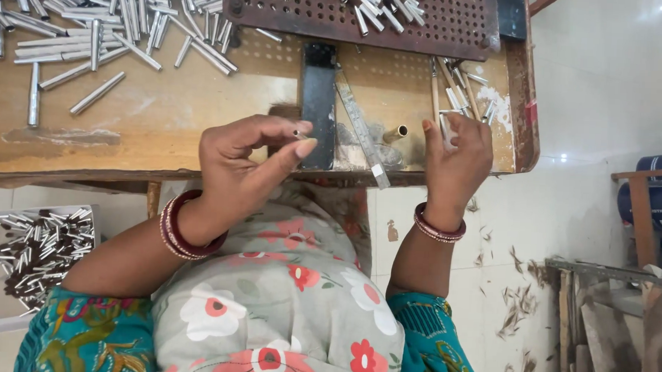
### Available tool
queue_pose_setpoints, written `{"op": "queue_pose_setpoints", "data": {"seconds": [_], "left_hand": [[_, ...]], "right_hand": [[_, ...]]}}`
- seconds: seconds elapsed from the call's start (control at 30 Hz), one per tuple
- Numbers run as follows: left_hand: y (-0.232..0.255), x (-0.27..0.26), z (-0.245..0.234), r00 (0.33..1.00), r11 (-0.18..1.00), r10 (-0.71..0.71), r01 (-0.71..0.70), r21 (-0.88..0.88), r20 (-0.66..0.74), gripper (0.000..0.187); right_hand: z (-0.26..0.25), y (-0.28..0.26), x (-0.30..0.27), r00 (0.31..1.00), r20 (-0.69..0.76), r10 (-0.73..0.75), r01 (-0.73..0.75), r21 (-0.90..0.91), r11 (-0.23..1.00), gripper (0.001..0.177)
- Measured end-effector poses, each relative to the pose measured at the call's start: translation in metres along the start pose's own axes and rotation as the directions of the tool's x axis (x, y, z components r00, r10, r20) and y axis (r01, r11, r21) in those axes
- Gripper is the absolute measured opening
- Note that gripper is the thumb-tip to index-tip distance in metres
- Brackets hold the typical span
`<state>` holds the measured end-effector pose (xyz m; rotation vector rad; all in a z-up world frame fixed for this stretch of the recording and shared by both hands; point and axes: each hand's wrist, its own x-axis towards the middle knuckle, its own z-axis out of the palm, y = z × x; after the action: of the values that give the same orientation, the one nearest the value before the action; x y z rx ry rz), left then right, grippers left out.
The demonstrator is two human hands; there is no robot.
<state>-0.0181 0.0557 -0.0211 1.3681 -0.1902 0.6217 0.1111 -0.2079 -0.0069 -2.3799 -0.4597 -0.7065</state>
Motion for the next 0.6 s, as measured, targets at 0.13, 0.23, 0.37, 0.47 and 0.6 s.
{"op": "queue_pose_setpoints", "data": {"seconds": [0.13, 0.23, 0.37, 0.47, 0.6], "left_hand": [[0.001, 0.0, -0.004, 0.998, 0.998, -0.066, 0.066, 0.007, -0.025, 0.012], [-0.001, 0.001, -0.002, 0.999, 0.999, -0.05, 0.05, 0.022, -0.009, 0.012], [0.01, 0.002, -0.005, 1.0, 1.0, -0.019, 0.019, -0.022, -0.001, 0.01], [0.01, 0.001, -0.009, 0.999, 1.0, 0.019, -0.018, 0.023, -0.038, 0.011], [0.0, 0.001, -0.008, 0.994, 0.991, -0.081, 0.073, -0.109, -0.077, 0.011]], "right_hand": [[0.011, 0.037, 0.008, 0.998, 0.06, 0.034, -0.019, -0.236, 0.972, 0.02], [0.026, 0.031, 0.022, 0.988, 0.098, -0.121, 0.141, -0.238, 0.961, 0.012], [0.029, 0.022, 0.036, 0.968, 0.144, -0.206, 0.242, -0.323, 0.915, 0.009], [0.01, 0.01, 0.033, 0.976, 0.147, -0.162, 0.206, -0.367, 0.907, 0.009], [-0.025, -0.018, -0.003, 0.992, 0.013, -0.127, 0.128, -0.16, 0.979, 0.012]]}}
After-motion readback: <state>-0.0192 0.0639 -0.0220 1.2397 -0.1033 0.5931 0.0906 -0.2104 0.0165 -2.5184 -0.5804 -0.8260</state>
